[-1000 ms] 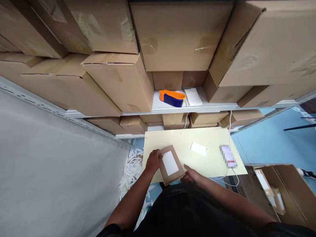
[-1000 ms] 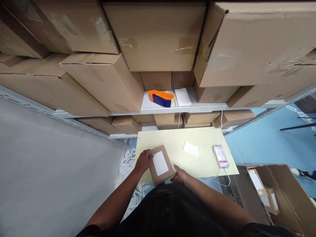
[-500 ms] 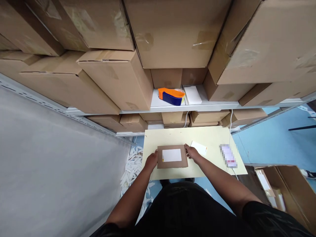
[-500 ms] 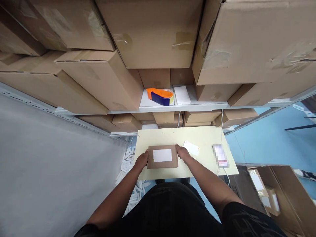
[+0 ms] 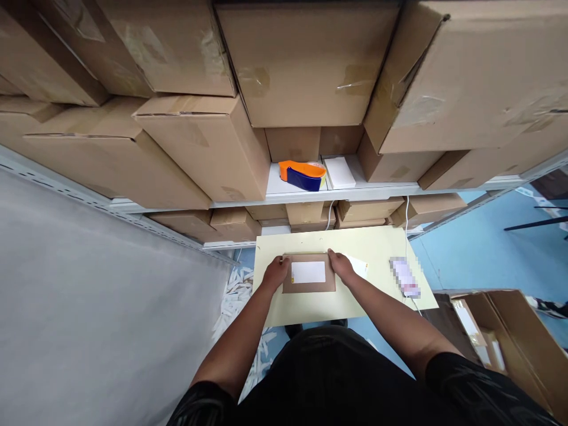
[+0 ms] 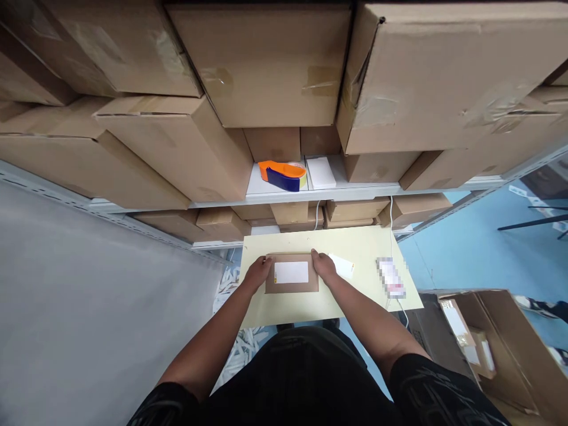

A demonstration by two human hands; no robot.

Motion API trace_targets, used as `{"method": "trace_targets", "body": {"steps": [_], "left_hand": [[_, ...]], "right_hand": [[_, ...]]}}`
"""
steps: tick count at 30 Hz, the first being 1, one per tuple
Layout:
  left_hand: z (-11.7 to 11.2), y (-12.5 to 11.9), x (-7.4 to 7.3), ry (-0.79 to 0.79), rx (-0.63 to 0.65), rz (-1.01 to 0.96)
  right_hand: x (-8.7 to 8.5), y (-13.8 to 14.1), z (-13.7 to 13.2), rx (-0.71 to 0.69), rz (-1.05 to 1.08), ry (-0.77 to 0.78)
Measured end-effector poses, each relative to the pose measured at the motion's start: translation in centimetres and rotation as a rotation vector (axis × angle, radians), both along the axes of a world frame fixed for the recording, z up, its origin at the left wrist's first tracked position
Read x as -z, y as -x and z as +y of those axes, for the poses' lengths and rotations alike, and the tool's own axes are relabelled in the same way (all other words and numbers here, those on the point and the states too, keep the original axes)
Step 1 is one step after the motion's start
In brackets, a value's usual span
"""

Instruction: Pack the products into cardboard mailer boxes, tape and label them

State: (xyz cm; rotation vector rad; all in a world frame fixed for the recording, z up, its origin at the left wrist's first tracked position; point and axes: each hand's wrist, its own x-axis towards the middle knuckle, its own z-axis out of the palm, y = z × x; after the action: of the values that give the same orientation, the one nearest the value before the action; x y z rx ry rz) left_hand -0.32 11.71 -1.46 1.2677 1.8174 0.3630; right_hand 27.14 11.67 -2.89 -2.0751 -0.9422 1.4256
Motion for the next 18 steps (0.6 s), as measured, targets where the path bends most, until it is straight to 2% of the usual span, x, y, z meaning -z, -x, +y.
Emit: {"method": "trace_targets", "body": {"steps": [3, 5, 9, 12, 15, 18], "left_hand": [[-1.8, -0.3, -0.1, -0.185, -0.080, -0.170], [-3.0, -0.3, 0.3, -0.260, -0.116, -0.252], [-4.9, -0.3, 2.0, -0.235, -0.093, -0.189], [-5.8, 0.0, 2.9, -0.276, -0.068, -0.190], [-6.6, 0.4, 3.1, -0.256, -0.030, -0.202], [-7.1, 0.6, 2.6, -0.147, 0.022, -0.134]], "right_hand": [[-1.7, -0.1, -1.1, -0.009, -0.039, -0.223], [-2.0, 0.1, -2.3, -0.032, -0.061, -0.315], [-0.4, 0.7, -4.8, -0.074, -0.129, -0.313], [1.3, 0.7, -6.3, -0.092, -0.148, -0.388], [1.8, 0.4, -7.1, -0.119, -0.096, -0.389], [1.6, 0.4, -7.4, -0.119, -0.052, -0.278]]}}
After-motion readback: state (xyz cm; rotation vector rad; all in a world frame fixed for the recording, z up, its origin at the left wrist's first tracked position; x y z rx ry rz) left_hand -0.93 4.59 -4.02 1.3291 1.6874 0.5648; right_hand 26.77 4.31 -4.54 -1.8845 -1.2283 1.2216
